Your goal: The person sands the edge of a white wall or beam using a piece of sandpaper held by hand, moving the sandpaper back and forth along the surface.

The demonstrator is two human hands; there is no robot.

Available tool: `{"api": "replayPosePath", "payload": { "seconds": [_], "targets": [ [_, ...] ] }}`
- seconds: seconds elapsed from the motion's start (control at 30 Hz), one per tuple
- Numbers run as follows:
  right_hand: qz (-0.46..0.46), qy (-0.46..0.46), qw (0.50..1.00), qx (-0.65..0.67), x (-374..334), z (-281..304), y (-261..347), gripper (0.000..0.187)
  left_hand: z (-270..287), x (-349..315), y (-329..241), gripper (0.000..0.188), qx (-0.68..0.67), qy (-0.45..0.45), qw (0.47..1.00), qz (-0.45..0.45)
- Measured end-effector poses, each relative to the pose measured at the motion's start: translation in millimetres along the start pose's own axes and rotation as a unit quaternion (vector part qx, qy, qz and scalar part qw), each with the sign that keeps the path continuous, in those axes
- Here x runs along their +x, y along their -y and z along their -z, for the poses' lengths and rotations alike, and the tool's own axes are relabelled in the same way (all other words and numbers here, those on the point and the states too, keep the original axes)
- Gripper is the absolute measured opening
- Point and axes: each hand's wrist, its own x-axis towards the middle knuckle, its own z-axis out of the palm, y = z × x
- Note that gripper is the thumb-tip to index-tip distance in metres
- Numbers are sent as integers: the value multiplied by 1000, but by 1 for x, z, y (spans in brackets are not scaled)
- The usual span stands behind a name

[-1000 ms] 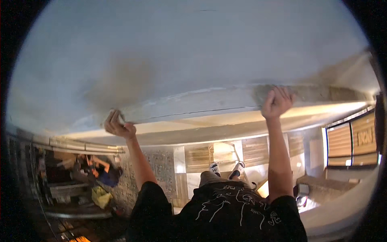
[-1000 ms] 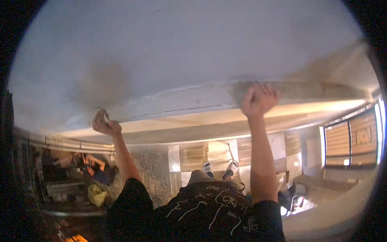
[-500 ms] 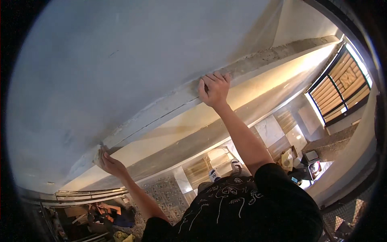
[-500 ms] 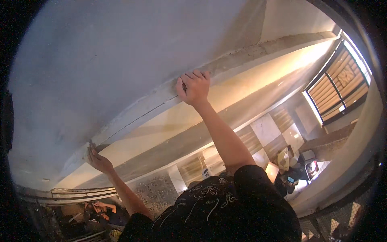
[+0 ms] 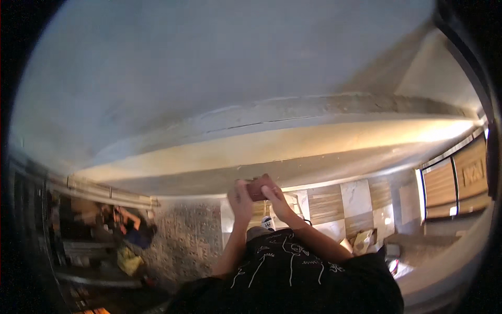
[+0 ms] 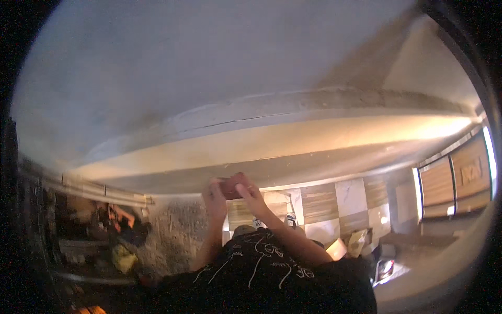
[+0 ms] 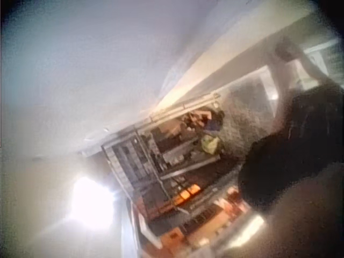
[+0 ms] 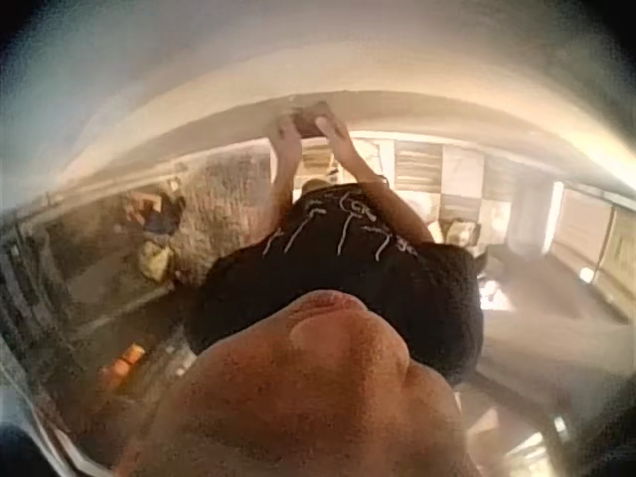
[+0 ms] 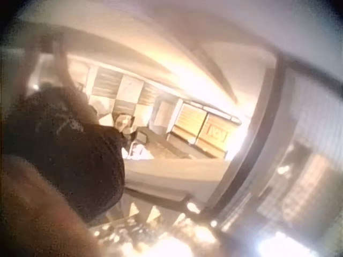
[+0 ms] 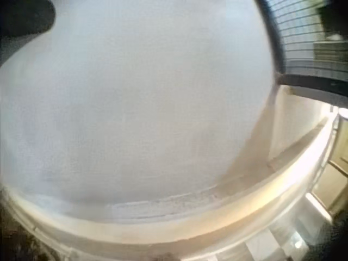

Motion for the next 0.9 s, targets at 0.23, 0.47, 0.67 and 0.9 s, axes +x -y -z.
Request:
{"api": "replayPosePath", "payload": {
  "seconds": [0.23, 0.47, 0.67, 0.9],
  "targets": [
    [-169, -92, 980, 47, -28, 62, 53, 27, -19, -11, -16, 20, 101, 31, 990, -94],
    [-137, -224, 965, 1, -53, 132, 52, 34, -9, -30, -2, 43, 139, 58, 988, -13],
    [-42, -211, 956, -200, -34, 169, 57, 45, 0, -23, 11, 15, 195, -95, 970, -106],
    [90, -276, 920, -263, -1, 179, 88, 48, 149, 148, 25, 63, 426, -306, 838, -152]
  ]
}}
